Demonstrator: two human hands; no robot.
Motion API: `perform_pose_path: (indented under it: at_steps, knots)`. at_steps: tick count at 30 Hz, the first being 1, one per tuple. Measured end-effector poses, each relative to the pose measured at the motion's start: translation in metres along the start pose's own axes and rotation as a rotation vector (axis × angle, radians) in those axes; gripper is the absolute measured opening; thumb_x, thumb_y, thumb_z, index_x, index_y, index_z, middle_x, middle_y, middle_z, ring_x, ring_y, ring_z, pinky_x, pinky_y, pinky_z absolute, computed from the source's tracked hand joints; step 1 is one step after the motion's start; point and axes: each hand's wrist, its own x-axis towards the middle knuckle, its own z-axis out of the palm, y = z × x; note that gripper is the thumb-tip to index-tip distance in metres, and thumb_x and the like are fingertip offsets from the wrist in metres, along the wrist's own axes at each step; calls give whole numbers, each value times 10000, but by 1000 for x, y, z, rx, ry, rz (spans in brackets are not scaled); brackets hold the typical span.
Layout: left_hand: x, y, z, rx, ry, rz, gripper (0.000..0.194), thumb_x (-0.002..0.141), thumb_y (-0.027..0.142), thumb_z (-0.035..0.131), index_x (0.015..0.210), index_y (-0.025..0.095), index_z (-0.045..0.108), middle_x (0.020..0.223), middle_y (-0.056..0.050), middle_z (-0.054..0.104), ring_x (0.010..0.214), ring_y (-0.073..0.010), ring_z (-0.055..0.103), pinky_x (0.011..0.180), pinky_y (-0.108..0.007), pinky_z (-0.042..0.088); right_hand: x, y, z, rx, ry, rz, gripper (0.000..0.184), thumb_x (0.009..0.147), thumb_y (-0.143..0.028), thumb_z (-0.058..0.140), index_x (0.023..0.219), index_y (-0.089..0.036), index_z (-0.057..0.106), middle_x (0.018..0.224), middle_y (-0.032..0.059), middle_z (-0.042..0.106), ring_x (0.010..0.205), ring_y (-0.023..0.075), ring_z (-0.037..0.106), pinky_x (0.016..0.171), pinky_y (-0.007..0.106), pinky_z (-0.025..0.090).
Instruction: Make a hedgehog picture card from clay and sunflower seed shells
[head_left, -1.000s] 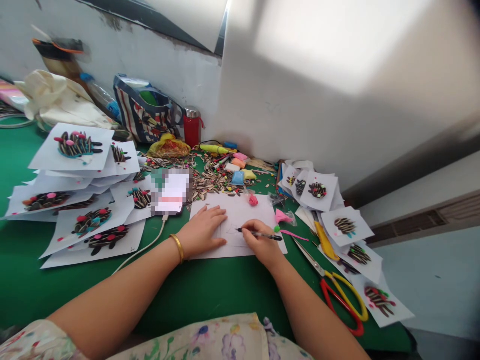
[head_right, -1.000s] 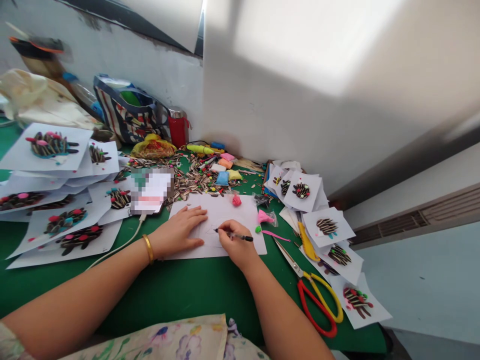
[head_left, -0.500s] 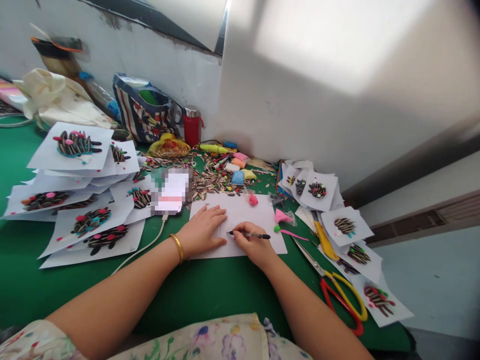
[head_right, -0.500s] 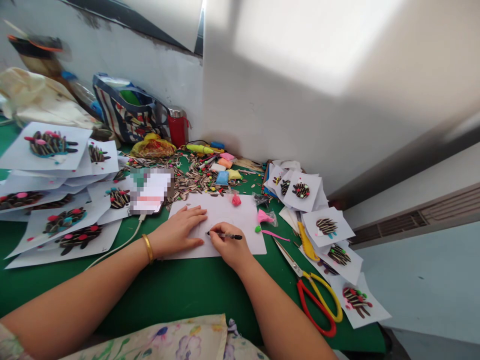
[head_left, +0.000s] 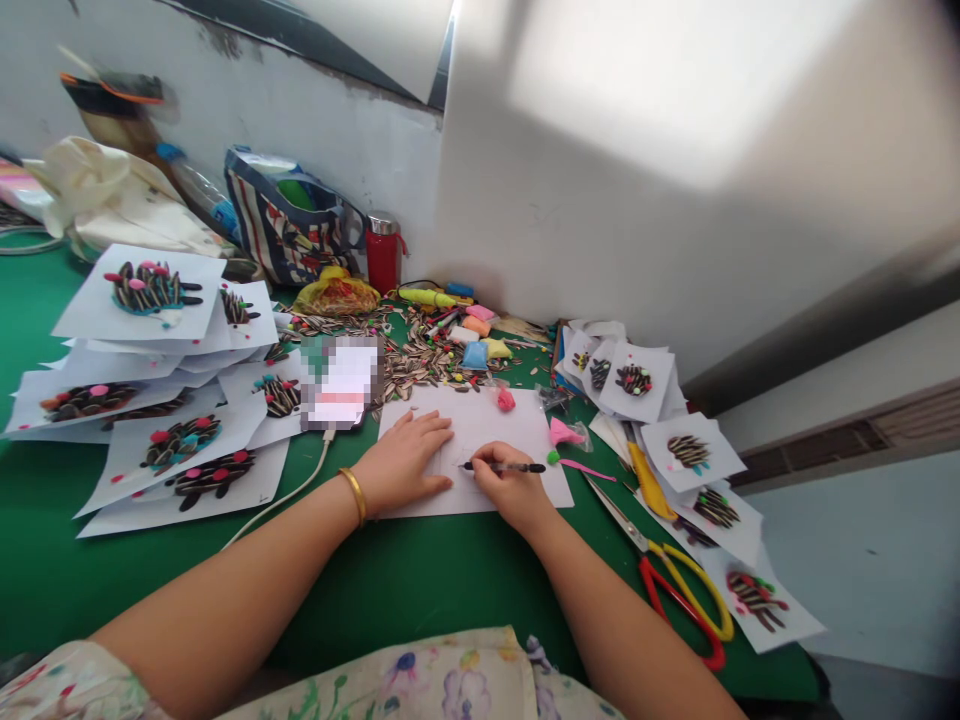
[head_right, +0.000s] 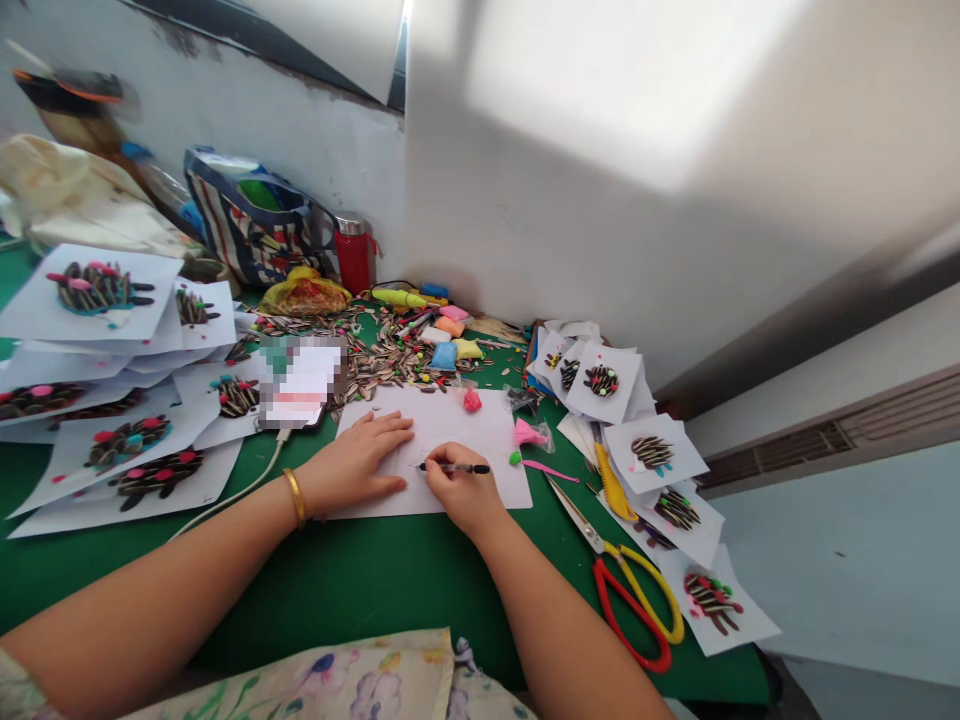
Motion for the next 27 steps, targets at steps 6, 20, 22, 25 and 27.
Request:
perform_pose_path:
  at_steps: [6,20,22,25,27]
  knots:
    - [0,-1,1,0,5,4,650,752,487,677,1325,227,516,1463,-92,460,1398,-299,335,1169,-495,199,0,0,1,-4,-7,9,141,803,-288,538,765,-206,646,698,-7,645,630,147,572,602,252,441]
    - [0,-2,0,11,-20,5,662,760,490,664,1343,223,498,1481,-91,437,1404,-301,319,1167,-497,187,9,10,-19,85,211,40,244,833,-387,533,916,-179,630,813,37,664,698,171,601,648,273,476]
    - [0,-1,0,6,-19,4,664,757,488,669,1341,221,501,1479,-90,440,1408,-302,311,1169,-495,185,9,11,-22,85,190,39,263,834,-397,538,939,-177,637,856,49,677,734,177,613,677,280,484]
    - [0,0,-1,7,-22,6,666,750,481,680,1338,222,504,1475,-85,446,1412,-301,300,1170,-496,185,9,11,-23,105,161,40,273,826,-390,551,967,-178,648,888,52,689,755,179,621,690,280,489]
    - [0,1,-2,6,-22,9,666,746,473,686,1337,222,505,1473,-84,450,1414,-300,297,1171,-496,185,8,11,-21,127,145,56,261,829,-370,540,968,-182,658,857,43,693,738,176,624,667,275,490]
